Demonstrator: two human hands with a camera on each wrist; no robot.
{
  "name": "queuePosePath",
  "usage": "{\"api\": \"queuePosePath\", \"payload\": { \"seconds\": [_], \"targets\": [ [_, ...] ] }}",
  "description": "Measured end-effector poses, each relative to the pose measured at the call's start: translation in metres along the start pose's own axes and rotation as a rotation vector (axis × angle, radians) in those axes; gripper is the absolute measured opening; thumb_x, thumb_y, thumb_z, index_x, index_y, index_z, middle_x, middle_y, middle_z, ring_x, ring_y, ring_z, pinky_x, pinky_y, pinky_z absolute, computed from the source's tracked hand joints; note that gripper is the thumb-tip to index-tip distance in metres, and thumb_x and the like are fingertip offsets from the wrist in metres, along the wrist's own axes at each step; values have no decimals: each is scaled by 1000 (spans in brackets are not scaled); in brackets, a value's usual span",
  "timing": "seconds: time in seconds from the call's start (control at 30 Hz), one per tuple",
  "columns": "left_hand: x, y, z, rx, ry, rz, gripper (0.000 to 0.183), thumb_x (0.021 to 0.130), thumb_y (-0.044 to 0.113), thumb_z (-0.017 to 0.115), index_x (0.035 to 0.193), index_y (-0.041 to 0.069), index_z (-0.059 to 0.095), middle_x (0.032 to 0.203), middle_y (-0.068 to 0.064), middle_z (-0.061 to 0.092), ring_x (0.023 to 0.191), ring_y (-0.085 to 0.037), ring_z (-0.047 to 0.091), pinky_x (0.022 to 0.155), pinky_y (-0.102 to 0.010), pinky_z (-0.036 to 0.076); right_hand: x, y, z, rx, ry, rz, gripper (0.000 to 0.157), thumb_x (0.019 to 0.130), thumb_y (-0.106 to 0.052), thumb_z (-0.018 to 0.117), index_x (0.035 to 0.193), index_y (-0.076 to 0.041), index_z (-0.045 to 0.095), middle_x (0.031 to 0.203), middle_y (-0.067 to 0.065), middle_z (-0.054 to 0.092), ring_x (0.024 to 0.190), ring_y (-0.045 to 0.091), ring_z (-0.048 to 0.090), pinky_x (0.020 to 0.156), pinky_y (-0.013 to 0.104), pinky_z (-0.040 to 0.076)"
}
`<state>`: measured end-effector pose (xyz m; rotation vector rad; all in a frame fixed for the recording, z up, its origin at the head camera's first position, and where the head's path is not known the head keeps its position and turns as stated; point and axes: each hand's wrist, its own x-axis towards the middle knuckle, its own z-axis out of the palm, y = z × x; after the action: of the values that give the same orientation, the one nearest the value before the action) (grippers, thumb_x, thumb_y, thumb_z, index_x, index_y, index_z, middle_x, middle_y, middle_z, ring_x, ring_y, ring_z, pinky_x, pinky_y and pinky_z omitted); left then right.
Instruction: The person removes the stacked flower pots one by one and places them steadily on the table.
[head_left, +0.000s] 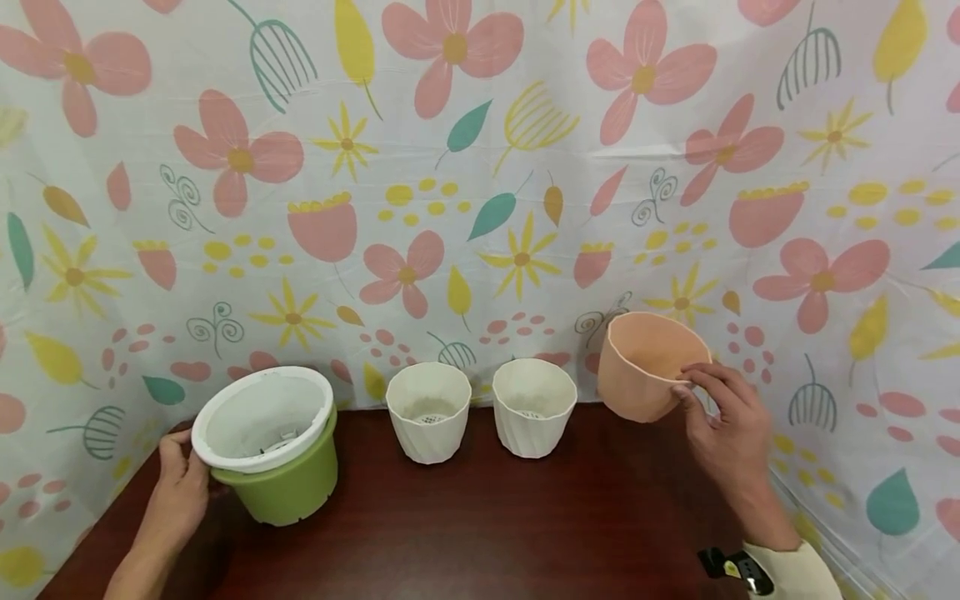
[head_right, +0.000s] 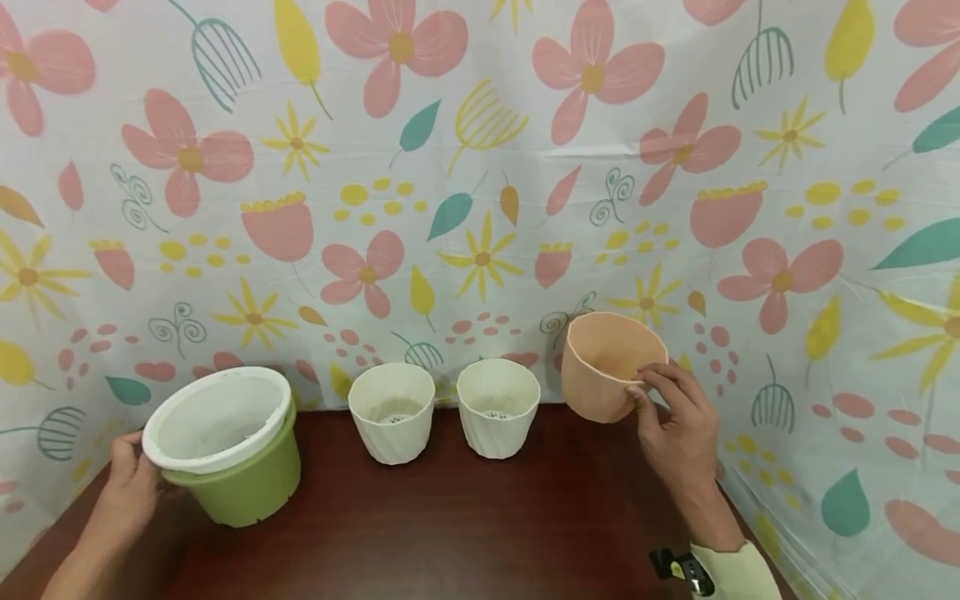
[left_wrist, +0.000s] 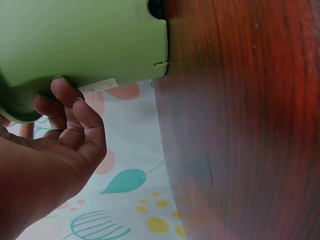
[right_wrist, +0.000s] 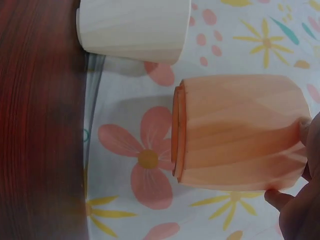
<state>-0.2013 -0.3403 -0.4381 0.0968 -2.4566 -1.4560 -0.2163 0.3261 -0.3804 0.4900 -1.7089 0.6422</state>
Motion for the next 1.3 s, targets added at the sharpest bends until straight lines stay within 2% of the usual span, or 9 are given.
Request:
{"api": "queuePosePath", "payload": {
  "seconds": [0.17, 0.37, 0.43, 0.6, 0.7, 0.97, 1.2, 1.3],
  "targets": [
    [0, -1, -1, 8, 15, 23, 47, 117, 31, 20, 144, -6, 12, 142, -38, 30, 76, 3, 55, 62, -29, 57, -5, 3, 1, -12, -17, 10, 15, 88, -1, 85, 96, 9, 77, 100, 25, 72, 92, 30, 64, 96, 10, 41],
    [0, 0, 0, 6, 12, 9, 47, 117, 30, 20, 146, -5, 11, 139, -37, 32, 75, 2, 56, 62, -29, 57, -9, 7, 1, -19, -36, 28, 14, 84, 5, 85, 96, 8, 77, 100, 23, 72, 94, 26, 65, 95, 8, 41],
    [0, 1, 1, 6, 13, 13, 47, 117, 30, 21, 146, -5, 11, 137, -36, 33, 74, 0, 56, 61, -28, 56, -9, 9, 1, -20, -43, 27, 14, 84, 6, 85, 96, 8, 77, 101, 23, 72, 95, 24, 65, 90, 8, 42],
    [-1, 2, 2, 6, 17, 32, 45, 117, 30, 21, 144, -5, 12, 132, -34, 35, 71, -3, 56, 60, -27, 55, -13, 13, 0, -22, -73, 20, 14, 84, 7, 85, 96, 7, 77, 102, 22, 72, 94, 21, 64, 66, 8, 38],
    [0, 1, 2, 1, 12, 35, 46, 117, 31, 20, 145, -4, 11, 131, -34, 37, 71, -3, 57, 60, -27, 55, -15, 16, 0, -20, -86, 30, 17, 82, 11, 85, 97, 7, 77, 102, 22, 71, 91, 18, 62, 61, 9, 36],
    [1, 0, 0, 8, 10, 11, 47, 117, 33, 20, 146, -3, 11, 134, -35, 37, 74, 0, 56, 62, -27, 55, -21, 21, 3, -20, -121, 49, 24, 77, 15, 86, 97, 5, 78, 103, 19, 72, 90, 21, 63, 65, 5, 40],
    [1, -2, 1, 4, 23, 33, 44, 117, 30, 21, 143, -4, 13, 133, -34, 36, 72, -2, 56, 61, -28, 55, -27, 24, 4, 4, -145, 65, 28, 74, 17, 87, 98, 4, 78, 105, 20, 72, 100, 19, 66, 84, 2, 45],
    [1, -1, 1, 2, 21, 33, 44, 117, 31, 21, 143, -4, 13, 134, -34, 36, 73, -2, 56, 61, -28, 55, -28, 25, 4, 10, -157, 74, 28, 74, 17, 87, 98, 5, 78, 105, 20, 72, 100, 19, 66, 86, 2, 46]
  ]
}}
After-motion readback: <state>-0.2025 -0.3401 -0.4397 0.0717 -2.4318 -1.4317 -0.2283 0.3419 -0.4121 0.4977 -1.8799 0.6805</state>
